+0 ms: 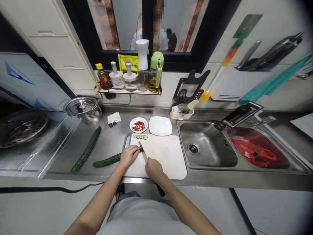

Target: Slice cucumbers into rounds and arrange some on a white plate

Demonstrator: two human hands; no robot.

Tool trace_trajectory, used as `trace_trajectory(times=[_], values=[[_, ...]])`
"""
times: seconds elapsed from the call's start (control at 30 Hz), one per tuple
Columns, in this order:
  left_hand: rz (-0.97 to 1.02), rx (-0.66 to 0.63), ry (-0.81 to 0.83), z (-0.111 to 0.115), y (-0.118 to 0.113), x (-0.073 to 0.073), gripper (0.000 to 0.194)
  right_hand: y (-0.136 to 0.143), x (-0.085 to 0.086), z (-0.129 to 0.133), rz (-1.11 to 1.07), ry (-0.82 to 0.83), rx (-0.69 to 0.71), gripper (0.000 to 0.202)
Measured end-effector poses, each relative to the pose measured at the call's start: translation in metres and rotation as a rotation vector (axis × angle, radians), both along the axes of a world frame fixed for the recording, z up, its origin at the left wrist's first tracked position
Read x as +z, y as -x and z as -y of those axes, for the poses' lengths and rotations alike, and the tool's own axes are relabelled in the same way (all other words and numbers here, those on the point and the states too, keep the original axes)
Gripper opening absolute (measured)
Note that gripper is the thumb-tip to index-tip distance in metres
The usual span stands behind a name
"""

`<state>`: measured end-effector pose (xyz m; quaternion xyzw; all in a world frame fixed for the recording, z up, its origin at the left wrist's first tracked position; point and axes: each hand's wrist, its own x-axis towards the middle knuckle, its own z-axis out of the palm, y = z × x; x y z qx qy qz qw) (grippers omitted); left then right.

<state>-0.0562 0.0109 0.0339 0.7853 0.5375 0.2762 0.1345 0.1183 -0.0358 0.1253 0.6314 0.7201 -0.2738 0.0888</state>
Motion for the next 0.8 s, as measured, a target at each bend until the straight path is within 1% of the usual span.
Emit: trace_trajectory(times=[0.17, 0.4, 0.5, 0.67, 0.8], values=[[0.003, -0.005, -0.011, 0.000, -0.001, 0.001, 0.022, -0.001, -0.002, 0.003, -0.008, 0.001, -0.006, 0.031], [0.033, 0.004, -0.003, 0.000, -0.002, 0.003, 0.021, -0.012, -0.005, 0.021, 0.002, -0.014, 0.005, 0.030], [0.038, 0.004, 0.014, 0.000, -0.002, 0.003, 0.022, -0.015, -0.007, 0.025, 0.000, -0.020, 0.002, 0.030], [0.039, 0.005, 0.026, 0.000, -0.002, 0.004, 0.022, -0.012, -0.016, 0.022, -0.011, -0.040, 0.009, 0.030], [0.042, -0.006, 0.010, -0.001, -0.001, 0.003, 0.022, -0.008, -0.017, 0.016, -0.013, -0.043, -0.006, 0.029]])
